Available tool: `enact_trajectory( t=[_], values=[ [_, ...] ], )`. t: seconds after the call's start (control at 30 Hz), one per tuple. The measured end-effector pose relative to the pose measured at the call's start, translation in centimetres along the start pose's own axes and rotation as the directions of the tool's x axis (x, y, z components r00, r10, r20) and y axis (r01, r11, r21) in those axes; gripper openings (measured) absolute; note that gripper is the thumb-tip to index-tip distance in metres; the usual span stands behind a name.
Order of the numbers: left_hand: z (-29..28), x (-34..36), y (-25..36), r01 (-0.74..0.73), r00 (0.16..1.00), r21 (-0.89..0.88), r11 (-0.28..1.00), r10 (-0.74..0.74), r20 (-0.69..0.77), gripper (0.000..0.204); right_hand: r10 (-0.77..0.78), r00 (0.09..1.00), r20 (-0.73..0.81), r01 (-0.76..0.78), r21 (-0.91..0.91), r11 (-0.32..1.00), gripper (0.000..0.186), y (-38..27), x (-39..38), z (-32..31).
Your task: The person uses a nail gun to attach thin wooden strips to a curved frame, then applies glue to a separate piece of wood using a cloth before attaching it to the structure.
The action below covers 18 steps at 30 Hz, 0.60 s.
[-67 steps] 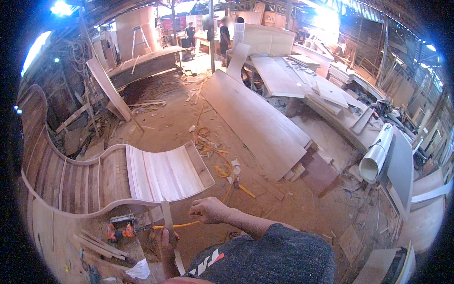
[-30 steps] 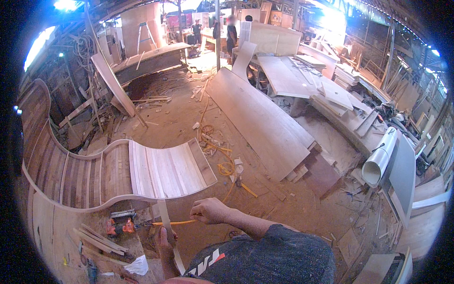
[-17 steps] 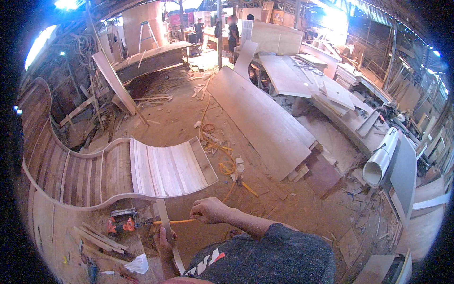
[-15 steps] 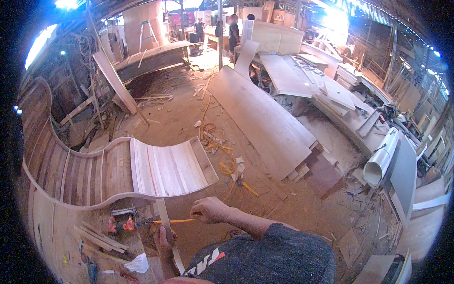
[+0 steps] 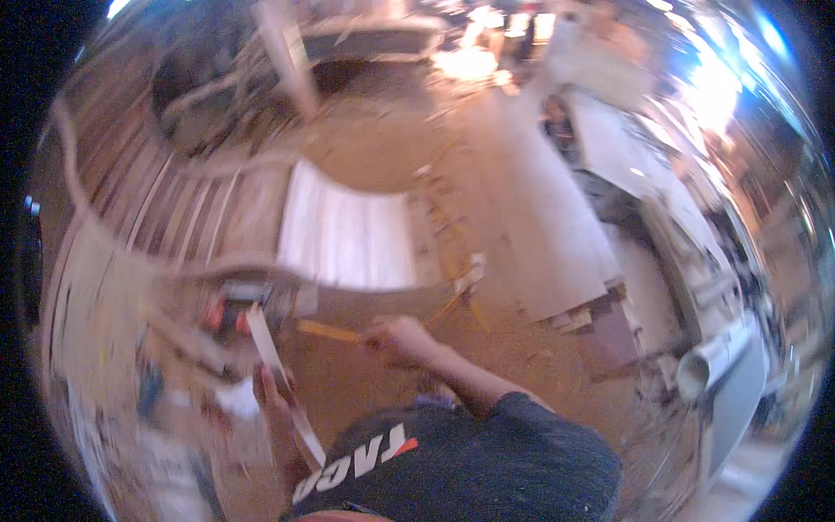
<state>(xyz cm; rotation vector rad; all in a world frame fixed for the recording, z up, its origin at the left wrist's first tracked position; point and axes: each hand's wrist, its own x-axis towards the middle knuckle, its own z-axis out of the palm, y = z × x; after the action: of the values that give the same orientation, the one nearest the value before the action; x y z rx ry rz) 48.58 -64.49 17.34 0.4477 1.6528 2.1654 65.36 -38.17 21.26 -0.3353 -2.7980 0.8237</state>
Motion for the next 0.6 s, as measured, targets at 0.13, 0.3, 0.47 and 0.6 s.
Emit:
enact_trajectory(
  t=[0.13,0.3,0.47,0.6],
  values=[
    [-6.6,-3.0,2.9,0.088,0.920,0.009,0.996,-0.078,-0.385,0.036,0.014,1.000,-0.013,-0.014,0.001,1.000,0.014,-2.4,2.9,3.4],
    [-15.6,-7.6,7.3,0.044,0.708,0.085,0.995,0.029,-0.705,0.036,-0.043,0.991,0.126,0.049,-0.049,0.998,0.024,-7.5,9.0,9.2],
    [-23.7,-17.0,6.8,0.052,0.597,0.102,0.993,0.051,-0.801,0.032,-0.206,0.962,0.180,0.178,0.160,0.971,0.025,-12.4,15.4,17.4],
    [-24.0,-18.4,4.7,0.090,0.476,0.083,0.992,0.030,-0.879,0.030,-0.244,0.932,0.268,0.181,0.239,0.954,0.032,-14.9,19.4,25.3]
  ],
)
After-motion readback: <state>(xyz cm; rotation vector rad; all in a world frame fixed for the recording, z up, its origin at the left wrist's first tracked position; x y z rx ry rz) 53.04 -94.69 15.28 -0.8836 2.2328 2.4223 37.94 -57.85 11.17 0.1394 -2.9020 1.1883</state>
